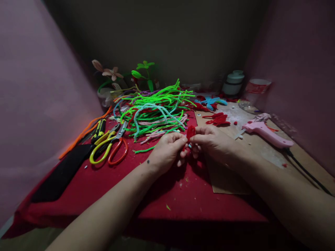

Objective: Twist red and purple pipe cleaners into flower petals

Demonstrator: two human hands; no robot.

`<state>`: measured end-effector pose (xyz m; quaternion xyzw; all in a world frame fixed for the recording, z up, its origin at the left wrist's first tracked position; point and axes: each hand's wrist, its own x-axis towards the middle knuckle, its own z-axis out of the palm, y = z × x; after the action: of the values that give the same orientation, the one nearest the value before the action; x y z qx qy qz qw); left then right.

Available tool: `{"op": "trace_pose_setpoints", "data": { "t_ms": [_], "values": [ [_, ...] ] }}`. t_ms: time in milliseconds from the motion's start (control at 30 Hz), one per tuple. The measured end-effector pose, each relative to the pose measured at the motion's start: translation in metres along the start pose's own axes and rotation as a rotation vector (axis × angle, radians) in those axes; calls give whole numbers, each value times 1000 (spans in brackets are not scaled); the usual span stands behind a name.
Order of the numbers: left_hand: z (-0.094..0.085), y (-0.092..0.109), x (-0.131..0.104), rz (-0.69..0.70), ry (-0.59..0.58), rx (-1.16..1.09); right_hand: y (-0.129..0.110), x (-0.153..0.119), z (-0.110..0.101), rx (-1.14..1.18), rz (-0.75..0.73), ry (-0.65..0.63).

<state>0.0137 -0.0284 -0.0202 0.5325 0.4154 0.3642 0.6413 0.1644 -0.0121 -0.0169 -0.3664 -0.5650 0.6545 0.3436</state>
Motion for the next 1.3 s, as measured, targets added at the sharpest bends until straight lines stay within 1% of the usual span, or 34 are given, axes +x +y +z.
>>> {"op": "trace_pose_setpoints", "data": {
  "t_ms": [67, 133, 233, 300, 433, 533, 600, 700, 800, 867, 967, 1033, 1133, 1300],
  "values": [
    [-3, 0, 1, -7, -21, -30, -1, -1, 1, -8, -12, 17],
    [-4, 2, 1, -8, 2, 24, -2, -1, 2, -20, -31, 70],
    [-4, 6, 0, 4, 36, 131, -2, 1, 0, 24, -118, 185],
    [-3, 9, -2, -5, 22, 159, -1, 3, -3, 53, -184, 217],
    [-3, 10, -3, -40, -8, 150, 3, 6, -7, 48, -149, 268],
    [-7, 7, -1, -33, -38, 90, 4, 6, -7, 41, -178, 310],
    [-11, 5, 0, -24, -77, 22, 4, 6, -5, 35, -197, 315],
    [-15, 6, 1, -54, -126, -81, 4, 5, -3, 71, -163, 293],
    [-16, 8, 1, -103, -136, -142, 6, 6, 0, 133, -170, 281],
    [-15, 8, 1, -111, -130, -162, 7, 7, 1, 185, -175, 288],
    [-14, 7, 1, -84, -107, -117, 9, 7, 1, 239, -131, 286],
    [-14, 6, 0, -53, -80, -53, 9, 8, -1, 215, -120, 286],
    [-13, 8, -2, -22, -50, 42, 10, 8, -3, 155, -125, 295],
    [-10, 13, -5, -27, 11, 136, 8, 6, -1, 103, -153, 332]
  ]
}}
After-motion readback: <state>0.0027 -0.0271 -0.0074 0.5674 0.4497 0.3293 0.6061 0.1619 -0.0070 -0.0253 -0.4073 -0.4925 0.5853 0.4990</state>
